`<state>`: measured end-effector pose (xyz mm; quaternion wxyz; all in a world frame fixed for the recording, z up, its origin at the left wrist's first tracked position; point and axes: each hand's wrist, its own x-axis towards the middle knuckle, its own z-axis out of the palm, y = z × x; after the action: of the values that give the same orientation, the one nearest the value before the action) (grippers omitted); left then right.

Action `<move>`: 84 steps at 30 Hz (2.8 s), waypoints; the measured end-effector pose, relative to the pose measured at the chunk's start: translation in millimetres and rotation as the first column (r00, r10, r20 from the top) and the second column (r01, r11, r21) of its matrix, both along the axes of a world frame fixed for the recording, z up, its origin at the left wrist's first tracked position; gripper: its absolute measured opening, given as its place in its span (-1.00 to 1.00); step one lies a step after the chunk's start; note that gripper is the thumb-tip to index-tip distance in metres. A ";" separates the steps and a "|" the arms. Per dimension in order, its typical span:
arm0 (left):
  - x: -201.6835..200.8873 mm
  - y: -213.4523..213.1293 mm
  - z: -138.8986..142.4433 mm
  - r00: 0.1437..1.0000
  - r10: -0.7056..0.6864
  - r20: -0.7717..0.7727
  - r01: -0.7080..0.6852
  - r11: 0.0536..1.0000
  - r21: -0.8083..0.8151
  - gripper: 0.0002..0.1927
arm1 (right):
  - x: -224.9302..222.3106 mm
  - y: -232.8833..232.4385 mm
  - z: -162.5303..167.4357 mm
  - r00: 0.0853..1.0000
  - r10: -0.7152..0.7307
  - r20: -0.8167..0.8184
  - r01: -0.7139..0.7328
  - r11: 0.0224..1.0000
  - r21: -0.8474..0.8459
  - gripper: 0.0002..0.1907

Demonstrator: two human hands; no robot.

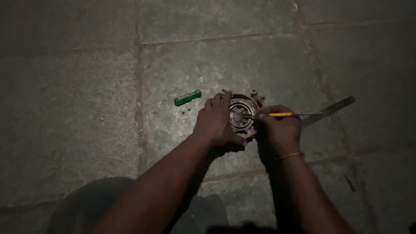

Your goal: The person holds a circular mechanical component on a tiled floor and uses a yellow-handled screwdriver to adjust internal parts. The person rotates the component and continues to manipulate internal elements with the tool.

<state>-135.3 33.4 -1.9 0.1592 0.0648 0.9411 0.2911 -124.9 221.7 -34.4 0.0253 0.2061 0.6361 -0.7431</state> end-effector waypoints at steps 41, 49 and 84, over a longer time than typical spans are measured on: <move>0.5 -3.1 -9.5 0.998 -0.007 -0.062 0.013 0.996 0.088 0.47 | 4.2 -17.9 9.3 0.977 0.213 0.013 -0.197 0.877 0.437 -0.84; 4.4 -5.3 -15.8 0.987 -0.012 -0.162 0.028 0.995 0.096 0.46 | 20.1 -24.8 9.8 0.988 0.152 0.009 -0.147 0.943 0.298 -0.83; 1.3 -4.6 -12.7 0.997 -0.032 -0.073 0.034 0.999 0.027 0.49 | 24.7 -8.6 3.8 0.970 0.228 0.084 -0.243 0.934 0.262 -0.85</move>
<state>-134.0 28.8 -14.6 0.1290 0.0931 0.9408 0.2992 -100.2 213.1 -30.6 0.1023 0.1492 0.7509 -0.6352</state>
